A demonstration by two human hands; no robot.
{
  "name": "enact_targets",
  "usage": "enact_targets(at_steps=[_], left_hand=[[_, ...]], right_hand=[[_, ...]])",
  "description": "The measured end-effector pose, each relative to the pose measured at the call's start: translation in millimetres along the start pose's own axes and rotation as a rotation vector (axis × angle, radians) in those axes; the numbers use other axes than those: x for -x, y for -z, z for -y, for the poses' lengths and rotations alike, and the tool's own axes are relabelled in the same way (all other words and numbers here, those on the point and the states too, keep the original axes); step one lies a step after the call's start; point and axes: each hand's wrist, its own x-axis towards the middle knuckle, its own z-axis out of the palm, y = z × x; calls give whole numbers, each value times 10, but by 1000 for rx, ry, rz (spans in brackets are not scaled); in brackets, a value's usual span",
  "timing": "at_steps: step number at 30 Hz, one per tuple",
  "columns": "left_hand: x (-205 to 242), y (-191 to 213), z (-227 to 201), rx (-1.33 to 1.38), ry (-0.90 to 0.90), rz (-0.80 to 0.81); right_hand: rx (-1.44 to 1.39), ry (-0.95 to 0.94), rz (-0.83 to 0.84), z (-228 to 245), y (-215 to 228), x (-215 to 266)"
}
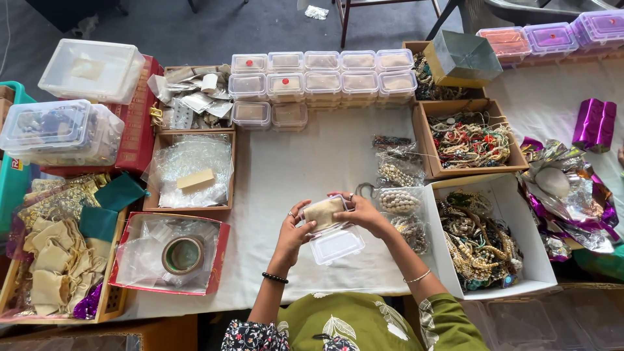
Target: The person sorts through various jewelry items on a table, picking up necklaces and bracelets. They place selected items into small plastic bags and then into small paper pouches. The person also handles clear plastic containers and stacks them on the table.
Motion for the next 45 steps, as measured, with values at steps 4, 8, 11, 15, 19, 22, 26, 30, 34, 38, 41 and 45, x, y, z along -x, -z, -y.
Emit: enact_targets(at_steps=[4, 8, 11, 15, 19, 22, 26, 30, 34, 38, 41, 45], left_hand=[[-3, 55, -94, -6, 14, 27], [-50, 140, -104, 110, 101, 96], [-57, 148, -114, 196, 124, 163], [-41, 91, -175, 268, 173, 99], [-24, 79, -206, 314, 162, 127], [-86, 107, -133, 303, 131, 172], [-55, 40, -219, 15, 25, 133], [-175, 119, -94, -101, -39, 106], [-299, 199, 16, -205, -86, 81], [-332, 200, -40, -279, -107, 48], [-297, 221, -103, -335, -181, -7], [-271, 376, 77, 17, -226, -52]], right_hand=[[-448, -119, 149, -18, 135, 48], [-698, 3, 363, -156, 286, 37], [-370, 175, 515, 1, 244, 122], [-137, 106, 420, -69, 243, 99], [-199, 87, 218, -415, 306, -108], [-184, 65, 121, -365, 270, -119], [-153, 67, 70, -137, 206, -27], [-135, 79, 118, -328, 263, -143], [-167, 104, 140, -338, 241, -195], [-104, 52, 94, -357, 248, -384], [-67, 95, 80, -568, 294, -678], [-243, 24, 7, -675, 193, -1119]])
